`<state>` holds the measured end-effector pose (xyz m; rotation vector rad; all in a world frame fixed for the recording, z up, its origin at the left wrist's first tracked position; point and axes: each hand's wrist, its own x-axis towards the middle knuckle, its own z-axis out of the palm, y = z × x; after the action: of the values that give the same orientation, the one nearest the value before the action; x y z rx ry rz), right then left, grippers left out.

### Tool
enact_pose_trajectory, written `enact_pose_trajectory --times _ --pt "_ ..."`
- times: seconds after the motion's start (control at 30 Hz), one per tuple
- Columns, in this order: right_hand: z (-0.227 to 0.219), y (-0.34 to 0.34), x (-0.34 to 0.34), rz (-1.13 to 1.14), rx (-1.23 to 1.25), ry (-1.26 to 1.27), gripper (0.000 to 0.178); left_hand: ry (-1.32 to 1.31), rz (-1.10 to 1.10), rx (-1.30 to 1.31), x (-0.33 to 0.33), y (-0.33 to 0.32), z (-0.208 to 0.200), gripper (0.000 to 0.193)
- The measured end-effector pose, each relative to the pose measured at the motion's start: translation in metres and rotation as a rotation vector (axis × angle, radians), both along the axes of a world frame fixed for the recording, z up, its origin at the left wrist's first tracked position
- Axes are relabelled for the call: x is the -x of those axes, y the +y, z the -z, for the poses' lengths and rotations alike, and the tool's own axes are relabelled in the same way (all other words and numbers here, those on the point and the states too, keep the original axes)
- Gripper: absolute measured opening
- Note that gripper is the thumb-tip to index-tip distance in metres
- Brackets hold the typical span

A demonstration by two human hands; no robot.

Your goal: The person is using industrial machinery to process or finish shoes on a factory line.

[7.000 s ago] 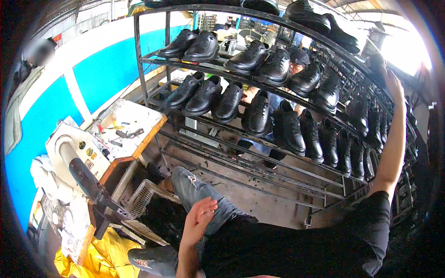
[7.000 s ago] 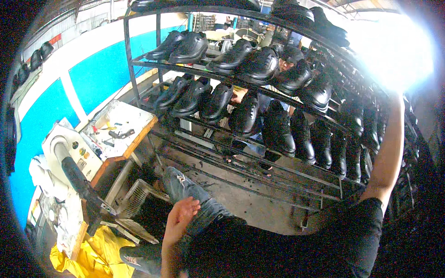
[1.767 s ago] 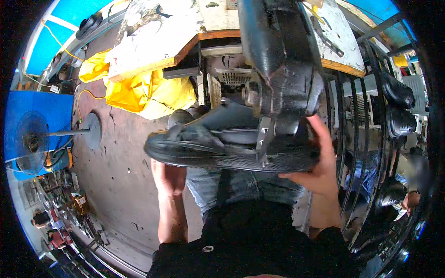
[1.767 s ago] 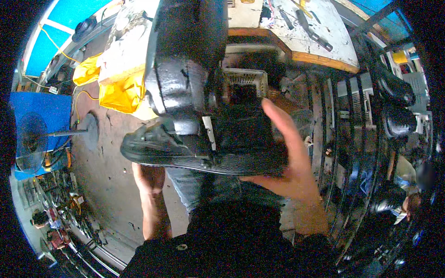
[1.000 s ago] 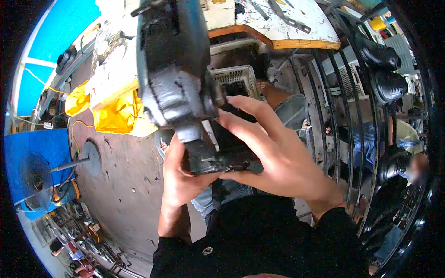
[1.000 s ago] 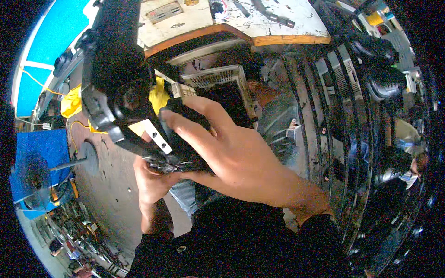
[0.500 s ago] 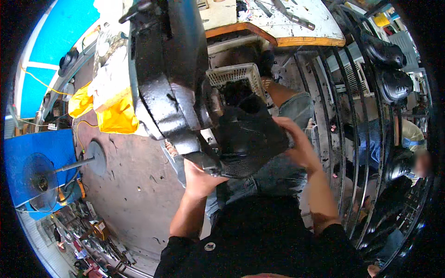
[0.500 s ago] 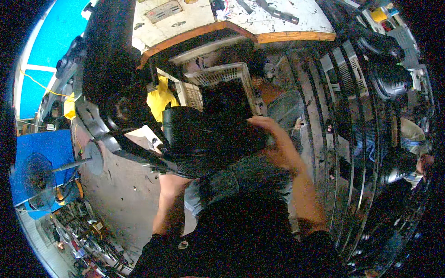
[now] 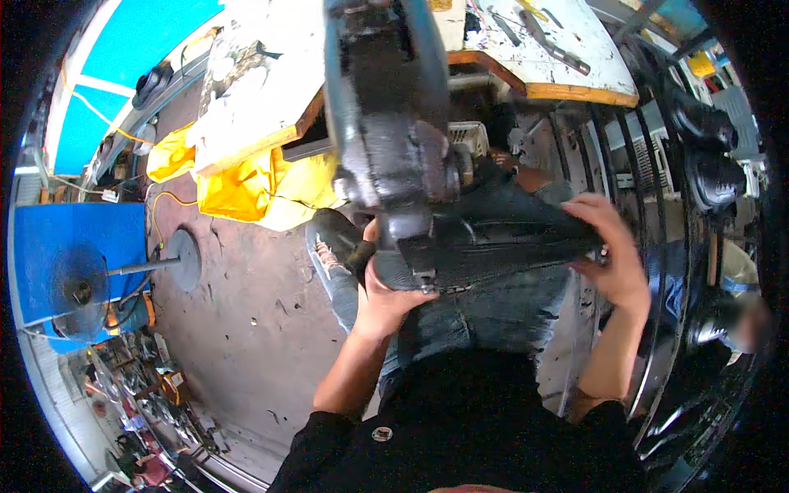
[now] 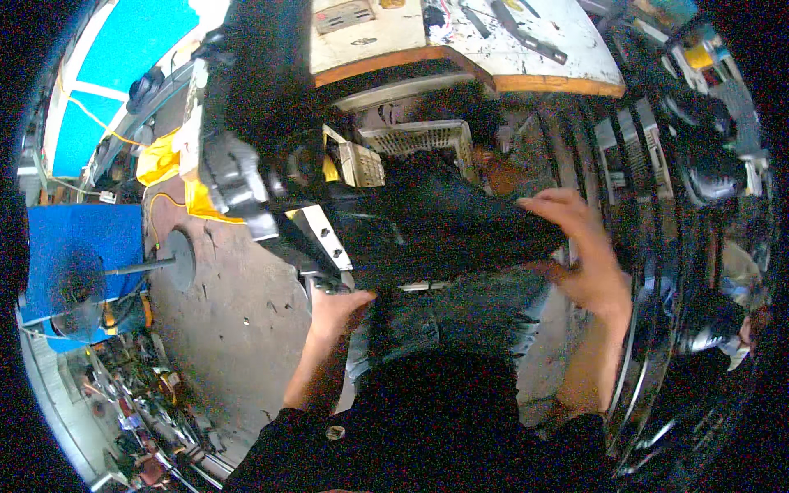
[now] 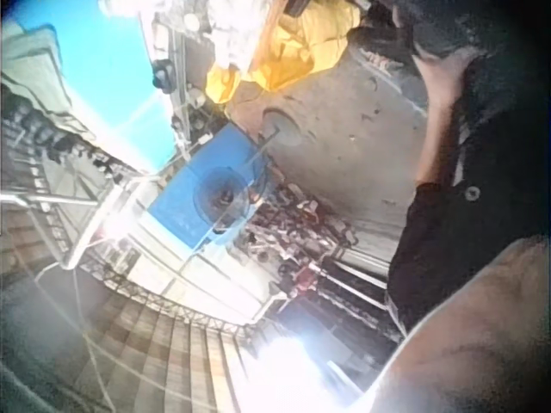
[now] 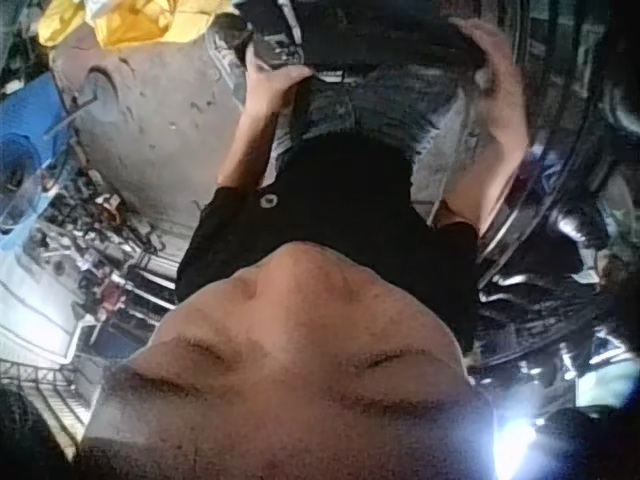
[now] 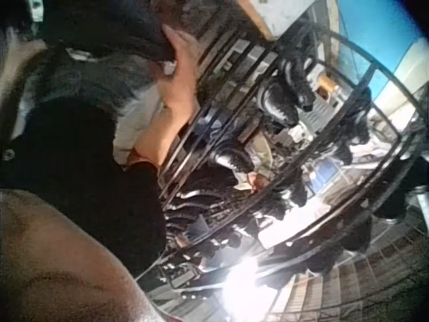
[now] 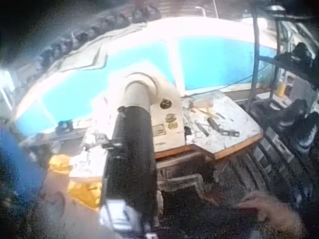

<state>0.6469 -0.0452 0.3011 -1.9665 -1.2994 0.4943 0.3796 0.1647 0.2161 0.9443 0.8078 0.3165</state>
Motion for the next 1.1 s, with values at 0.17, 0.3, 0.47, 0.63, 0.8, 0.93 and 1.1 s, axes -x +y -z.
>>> enact_pose_trajectory --times 0.17,0.3,0.47,0.63,0.8,0.93,1.1 --pt "0.013 0.044 0.052 0.018 -0.019 0.021 0.100 -0.202 0.113 -0.494 -0.033 -0.010 -0.020 0.095" --pt "0.024 0.056 0.062 -0.070 -0.099 0.168 0.104 -0.349 0.158 -0.529 -0.028 -0.002 -0.008 0.098" --pt "0.058 0.022 0.046 0.283 -0.596 0.554 0.123 -0.197 -0.022 -0.450 0.000 0.021 0.038 0.096" --pt "0.098 -0.008 0.035 0.405 -0.634 0.809 0.122 -0.414 0.122 -0.109 -0.017 0.002 0.002 0.084" --pt "0.133 -0.042 0.034 0.526 -0.556 1.028 0.136 -0.393 0.214 -0.248 -0.034 -0.002 -0.038 0.079" --pt "0.111 -0.021 0.036 0.530 -0.701 1.081 0.130 -0.416 0.282 -0.384 -0.046 0.001 -0.053 0.082" --pt "0.095 -0.030 0.023 0.533 -0.722 1.144 0.123 -0.387 0.235 -0.413 -0.044 0.002 -0.051 0.084"
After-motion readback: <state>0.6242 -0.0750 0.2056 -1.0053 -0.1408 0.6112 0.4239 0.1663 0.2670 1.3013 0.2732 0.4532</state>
